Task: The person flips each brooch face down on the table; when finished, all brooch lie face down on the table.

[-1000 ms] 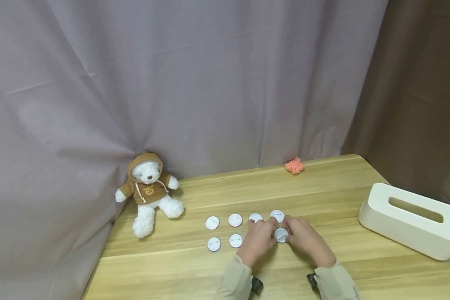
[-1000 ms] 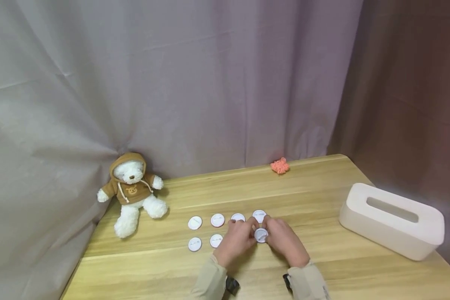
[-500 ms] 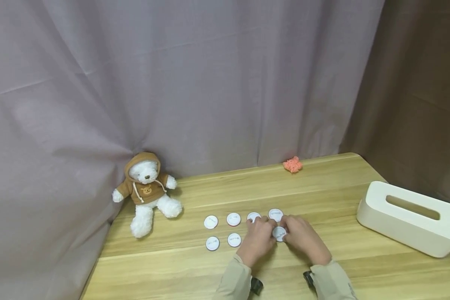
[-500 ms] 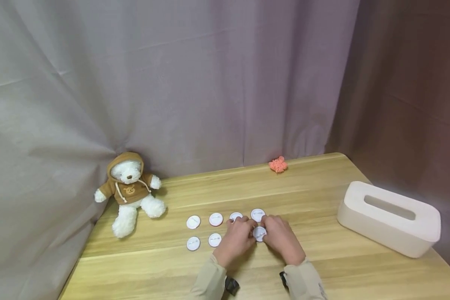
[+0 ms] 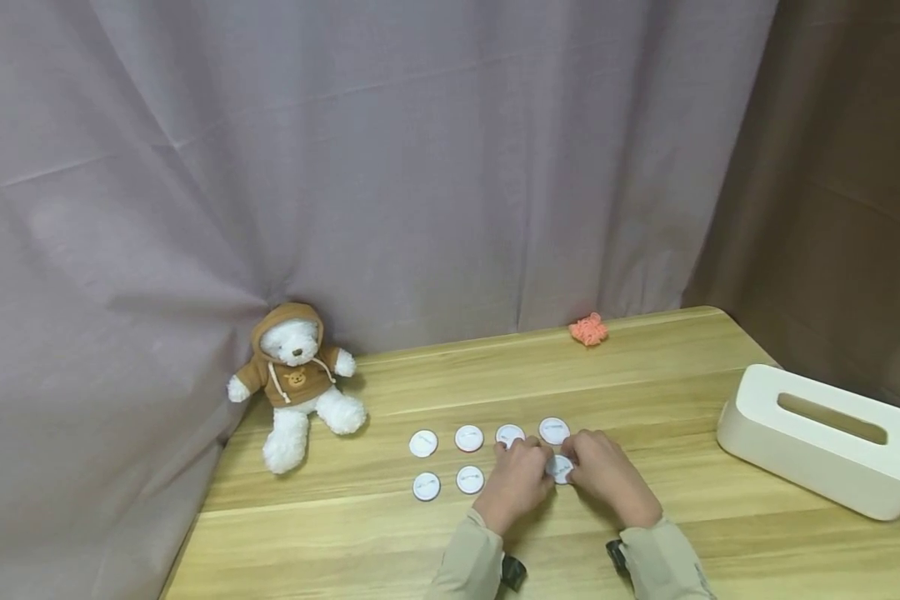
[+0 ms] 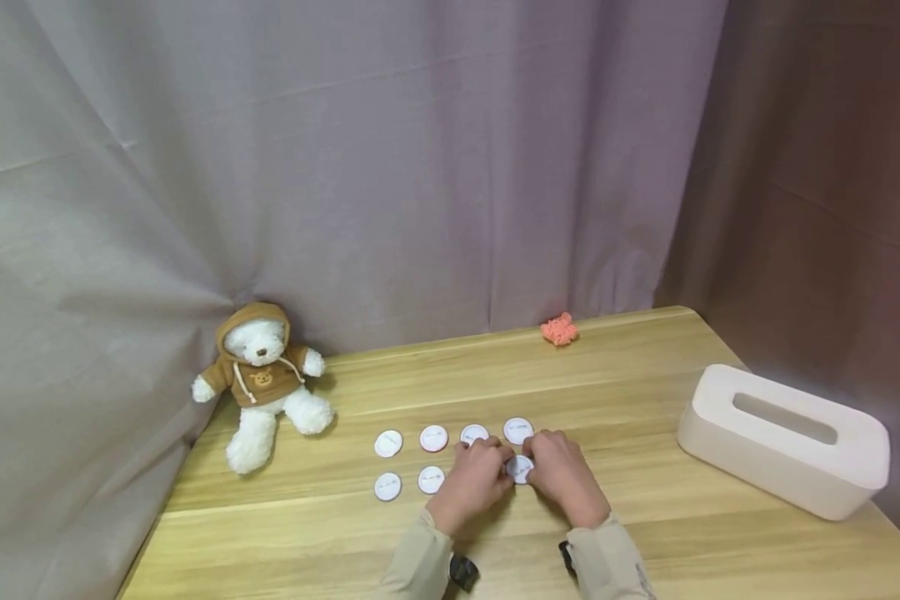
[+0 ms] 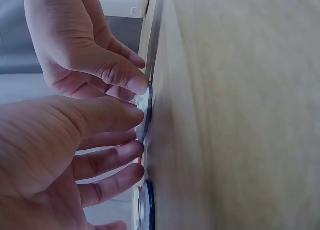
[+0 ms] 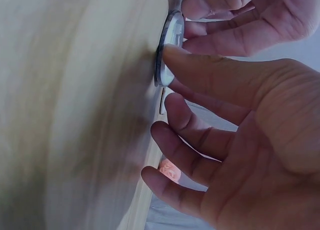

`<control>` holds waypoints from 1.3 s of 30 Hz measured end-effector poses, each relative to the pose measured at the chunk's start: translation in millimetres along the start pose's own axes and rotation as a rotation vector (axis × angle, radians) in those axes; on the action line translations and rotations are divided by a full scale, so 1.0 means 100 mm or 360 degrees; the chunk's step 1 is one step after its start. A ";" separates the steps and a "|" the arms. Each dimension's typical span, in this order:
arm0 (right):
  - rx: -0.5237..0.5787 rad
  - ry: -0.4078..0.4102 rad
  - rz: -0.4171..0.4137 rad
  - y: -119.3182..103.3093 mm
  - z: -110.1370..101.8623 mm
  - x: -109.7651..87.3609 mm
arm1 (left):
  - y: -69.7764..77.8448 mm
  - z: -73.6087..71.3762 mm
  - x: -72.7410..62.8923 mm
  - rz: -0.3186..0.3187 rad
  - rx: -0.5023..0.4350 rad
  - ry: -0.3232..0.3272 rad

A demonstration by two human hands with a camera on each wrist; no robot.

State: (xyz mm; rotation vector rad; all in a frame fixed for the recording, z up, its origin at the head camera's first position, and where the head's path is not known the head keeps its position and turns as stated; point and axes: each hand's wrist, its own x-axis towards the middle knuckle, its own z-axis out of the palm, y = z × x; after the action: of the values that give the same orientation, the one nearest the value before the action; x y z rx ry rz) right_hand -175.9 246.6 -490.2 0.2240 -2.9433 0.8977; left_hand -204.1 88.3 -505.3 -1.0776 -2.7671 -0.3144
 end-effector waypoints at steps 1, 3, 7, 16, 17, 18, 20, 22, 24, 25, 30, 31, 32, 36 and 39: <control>0.0002 -0.0006 0.0002 0.00 0.00 0.00 | 0.00 -0.01 -0.01 -0.0002 -0.0004 -0.0004; 0.0001 -0.0014 0.0006 -0.01 0.01 0.00 | 0.00 -0.02 -0.02 -0.0010 -0.0010 -0.0006; -0.0003 -0.0037 0.0015 -0.02 0.02 0.00 | -0.01 -0.03 -0.04 -0.0028 -0.0003 -0.0016; -0.0049 -0.0088 -0.0047 -0.03 -0.03 0.03 | -0.04 -0.09 -0.01 -0.0055 -0.0069 0.0000; -0.0043 -0.0103 -0.0050 -0.03 -0.04 0.03 | -0.04 -0.10 -0.01 -0.0063 -0.0082 -0.0003; -0.0040 -0.0114 -0.0052 -0.03 -0.06 0.04 | -0.04 -0.10 -0.01 -0.0073 -0.0092 -0.0007; -0.0024 -0.0131 -0.0053 -0.03 -0.09 0.05 | -0.04 -0.12 -0.01 -0.0085 -0.0103 -0.0019; -0.0027 -0.0131 -0.0046 -0.02 -0.12 0.07 | -0.04 -0.13 0.00 -0.0092 -0.0107 -0.0025; -0.0038 -0.0118 -0.0044 -0.02 -0.15 0.10 | -0.04 -0.14 0.01 -0.0095 -0.0095 -0.0020; -0.0046 -0.0112 -0.0051 -0.02 -0.16 0.11 | -0.04 -0.15 0.01 -0.0098 -0.0084 -0.0018; -0.0098 -0.0074 -0.0123 -0.03 -0.22 0.17 | -0.08 -0.17 0.03 -0.0144 -0.0058 -0.0007; -0.0101 -0.0077 -0.0139 -0.04 -0.22 0.19 | -0.10 -0.17 0.02 -0.0162 -0.0064 -0.0012; -0.0103 -0.0084 -0.0151 -0.05 -0.21 0.20 | -0.12 -0.17 0.00 -0.0182 -0.0074 -0.0016; -0.0118 -0.0119 -0.0169 -0.13 -0.15 0.27 | -0.24 -0.18 -0.07 -0.0271 -0.0121 -0.0025; -0.0142 -0.0116 -0.0172 -0.17 -0.08 0.30 | -0.30 -0.20 -0.13 -0.0314 -0.0146 -0.0026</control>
State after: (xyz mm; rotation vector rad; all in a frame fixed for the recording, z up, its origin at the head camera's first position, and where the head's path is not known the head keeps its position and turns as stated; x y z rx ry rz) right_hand -203.1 233.8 -471.1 0.4154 -2.9945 0.7584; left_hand -214.0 53.0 -493.2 -0.8286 -2.9044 -0.4627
